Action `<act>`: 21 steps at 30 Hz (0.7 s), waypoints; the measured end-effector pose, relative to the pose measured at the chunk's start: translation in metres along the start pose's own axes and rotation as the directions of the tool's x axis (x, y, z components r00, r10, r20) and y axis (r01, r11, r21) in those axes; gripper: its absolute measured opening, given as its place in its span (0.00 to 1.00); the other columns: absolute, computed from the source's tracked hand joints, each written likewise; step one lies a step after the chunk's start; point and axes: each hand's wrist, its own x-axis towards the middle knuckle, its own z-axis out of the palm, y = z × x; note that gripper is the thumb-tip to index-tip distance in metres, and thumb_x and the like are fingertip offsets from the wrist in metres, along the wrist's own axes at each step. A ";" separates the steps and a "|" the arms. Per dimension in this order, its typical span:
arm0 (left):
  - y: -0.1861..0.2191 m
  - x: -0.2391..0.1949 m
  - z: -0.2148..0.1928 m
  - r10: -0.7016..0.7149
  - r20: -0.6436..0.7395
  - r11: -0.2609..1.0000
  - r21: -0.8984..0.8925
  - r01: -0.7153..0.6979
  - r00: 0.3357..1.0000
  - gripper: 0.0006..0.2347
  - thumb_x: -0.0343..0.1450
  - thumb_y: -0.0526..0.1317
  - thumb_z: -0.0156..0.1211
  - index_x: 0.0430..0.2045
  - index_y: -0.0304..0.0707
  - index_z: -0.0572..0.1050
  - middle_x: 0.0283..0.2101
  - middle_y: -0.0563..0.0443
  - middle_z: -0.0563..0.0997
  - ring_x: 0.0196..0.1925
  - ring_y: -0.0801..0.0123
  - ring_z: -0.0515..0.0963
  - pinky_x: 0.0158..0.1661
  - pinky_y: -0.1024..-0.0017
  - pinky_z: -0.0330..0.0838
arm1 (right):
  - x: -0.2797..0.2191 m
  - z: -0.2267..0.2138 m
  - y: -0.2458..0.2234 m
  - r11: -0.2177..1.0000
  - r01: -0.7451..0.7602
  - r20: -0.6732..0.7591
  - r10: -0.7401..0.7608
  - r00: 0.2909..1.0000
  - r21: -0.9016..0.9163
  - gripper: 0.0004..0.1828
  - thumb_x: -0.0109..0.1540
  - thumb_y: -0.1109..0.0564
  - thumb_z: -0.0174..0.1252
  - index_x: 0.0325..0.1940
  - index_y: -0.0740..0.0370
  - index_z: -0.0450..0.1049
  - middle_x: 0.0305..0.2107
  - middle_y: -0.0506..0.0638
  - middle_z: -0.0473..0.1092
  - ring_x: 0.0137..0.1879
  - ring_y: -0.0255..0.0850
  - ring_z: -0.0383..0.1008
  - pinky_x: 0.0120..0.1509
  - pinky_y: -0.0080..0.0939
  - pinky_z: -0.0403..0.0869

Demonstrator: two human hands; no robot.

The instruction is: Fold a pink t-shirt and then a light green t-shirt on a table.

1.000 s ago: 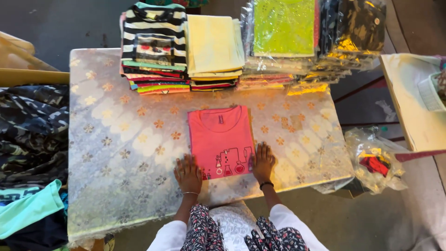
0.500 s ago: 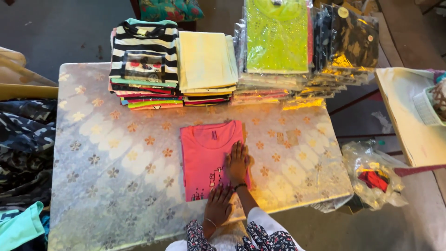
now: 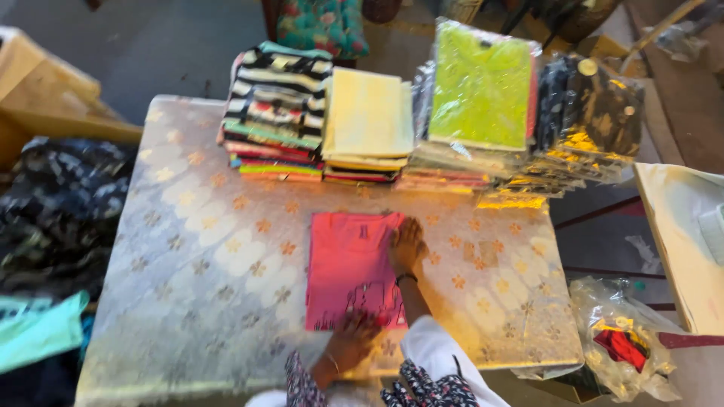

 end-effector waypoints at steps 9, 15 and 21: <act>-0.072 0.035 -0.059 -0.581 -0.382 0.767 0.037 0.641 0.718 0.38 0.63 0.47 0.61 0.69 0.43 0.51 0.70 0.32 0.59 0.69 0.37 0.60 0.56 0.34 0.58 | -0.213 -0.096 -0.015 0.982 -0.032 -0.038 0.026 0.999 -0.186 0.39 0.69 0.39 0.42 0.79 0.61 0.49 0.76 0.57 0.49 0.80 0.55 0.46 0.76 0.62 0.51; -0.087 0.031 -0.048 -0.831 -0.135 0.556 -0.187 0.810 0.539 0.43 0.64 0.45 0.65 0.74 0.42 0.44 0.69 0.35 0.58 0.66 0.33 0.63 0.56 0.39 0.65 | -0.192 -0.086 0.010 0.998 -0.026 -0.040 0.023 0.999 -0.063 0.41 0.64 0.44 0.53 0.77 0.62 0.52 0.69 0.60 0.58 0.73 0.58 0.55 0.74 0.59 0.56; -0.126 0.014 0.001 -0.798 -0.057 0.570 -0.397 0.719 0.600 0.38 0.66 0.45 0.67 0.70 0.34 0.53 0.61 0.27 0.69 0.57 0.32 0.75 0.54 0.52 0.74 | -0.122 -0.086 -0.005 0.931 -0.297 0.051 0.293 0.955 0.211 0.40 0.61 0.51 0.61 0.74 0.64 0.55 0.52 0.65 0.70 0.54 0.60 0.72 0.56 0.55 0.74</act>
